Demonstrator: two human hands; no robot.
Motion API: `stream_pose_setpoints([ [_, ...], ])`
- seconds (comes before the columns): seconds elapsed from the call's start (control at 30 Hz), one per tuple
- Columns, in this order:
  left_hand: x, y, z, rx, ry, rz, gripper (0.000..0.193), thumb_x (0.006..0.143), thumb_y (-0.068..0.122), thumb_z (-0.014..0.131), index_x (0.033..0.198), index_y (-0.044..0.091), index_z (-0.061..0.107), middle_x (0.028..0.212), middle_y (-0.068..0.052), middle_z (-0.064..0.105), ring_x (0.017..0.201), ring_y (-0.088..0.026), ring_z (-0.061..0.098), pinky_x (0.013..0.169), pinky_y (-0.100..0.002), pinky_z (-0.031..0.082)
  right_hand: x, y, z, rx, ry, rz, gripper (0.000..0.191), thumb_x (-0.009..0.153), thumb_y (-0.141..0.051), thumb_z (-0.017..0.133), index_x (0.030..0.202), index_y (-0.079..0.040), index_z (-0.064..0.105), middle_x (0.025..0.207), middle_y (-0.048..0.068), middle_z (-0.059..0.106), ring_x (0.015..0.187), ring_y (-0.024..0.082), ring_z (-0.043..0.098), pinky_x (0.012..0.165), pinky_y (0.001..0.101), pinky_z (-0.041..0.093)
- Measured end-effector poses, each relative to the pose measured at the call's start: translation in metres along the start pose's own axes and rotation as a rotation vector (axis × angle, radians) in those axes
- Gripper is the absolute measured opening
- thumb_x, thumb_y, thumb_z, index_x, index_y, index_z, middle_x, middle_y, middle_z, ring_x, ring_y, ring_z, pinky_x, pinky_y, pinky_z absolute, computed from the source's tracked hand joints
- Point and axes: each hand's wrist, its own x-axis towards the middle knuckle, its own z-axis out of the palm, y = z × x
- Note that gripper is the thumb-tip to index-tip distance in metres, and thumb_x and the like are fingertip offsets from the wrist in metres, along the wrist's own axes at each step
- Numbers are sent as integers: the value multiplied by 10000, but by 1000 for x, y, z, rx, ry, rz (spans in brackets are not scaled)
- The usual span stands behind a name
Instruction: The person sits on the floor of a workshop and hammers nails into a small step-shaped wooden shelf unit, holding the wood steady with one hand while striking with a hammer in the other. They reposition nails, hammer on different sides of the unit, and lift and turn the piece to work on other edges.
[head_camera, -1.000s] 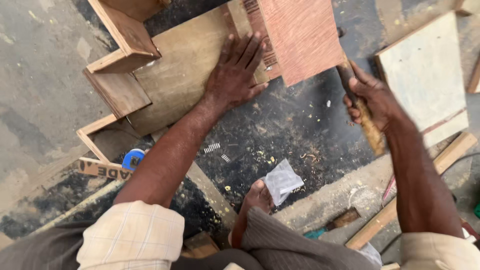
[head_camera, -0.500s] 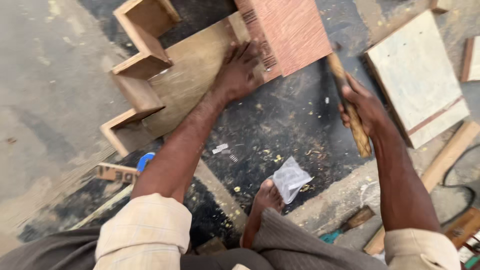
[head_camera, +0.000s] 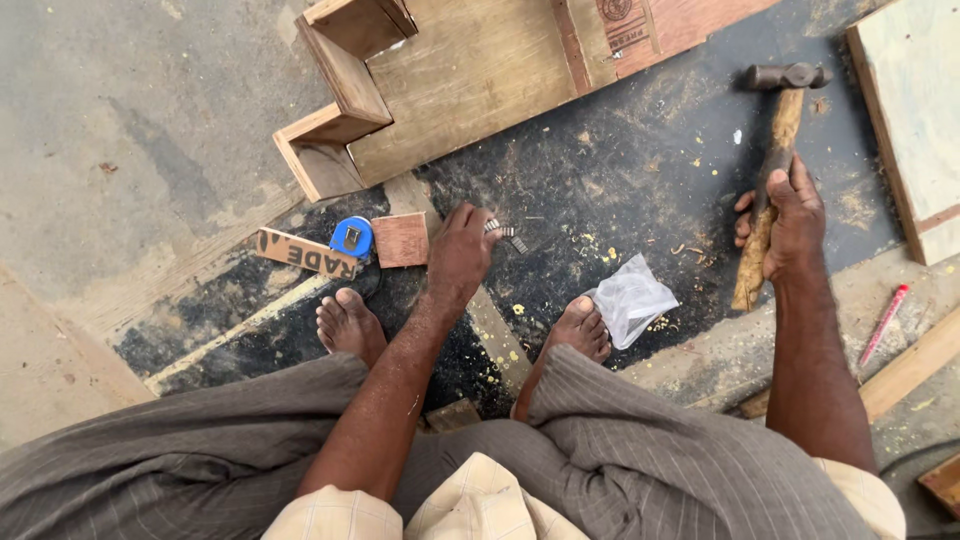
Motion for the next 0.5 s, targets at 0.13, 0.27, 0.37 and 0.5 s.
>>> stream_pose_setpoints([
  [0.13, 1, -9, 10, 14, -18, -70, 215, 943, 240, 706, 1081, 80, 665, 1108, -104, 651, 1094, -316, 634, 916, -445, 523, -2, -2, 4, -17, 20, 7, 586, 1137, -296, 536, 1687, -166, 381, 825, 80, 631, 509, 166, 542, 420, 329, 455],
  [0.27, 10, -24, 16, -6, 18, -68, 155, 1035, 234, 589, 1052, 109, 679, 1059, -93, 704, 995, -292, 682, 865, -427, 555, -6, -11, 13, -46, 21, -3, 588, 1124, -277, 514, 1687, -178, 376, 812, 72, 619, 511, 152, 540, 421, 317, 466],
  [0.37, 19, -24, 13, -90, -88, -283, 241, 1111, 281, 478, 1153, 111, 643, 1037, -93, 733, 901, -239, 727, 755, -389, 592, -15, -25, 23, -42, 34, 38, 592, 1107, -271, 494, 1669, -182, 331, 814, 62, 625, 527, 136, 550, 424, 289, 480],
  [0.5, 34, -8, 3, -250, -15, -311, 258, 1100, 279, 487, 1224, 106, 634, 914, -105, 757, 813, -222, 737, 704, -382, 595, -42, -38, 42, 138, 11, 138, 609, 1088, -248, 470, 1658, -212, 258, 844, 52, 663, 547, 98, 542, 425, 235, 467],
])
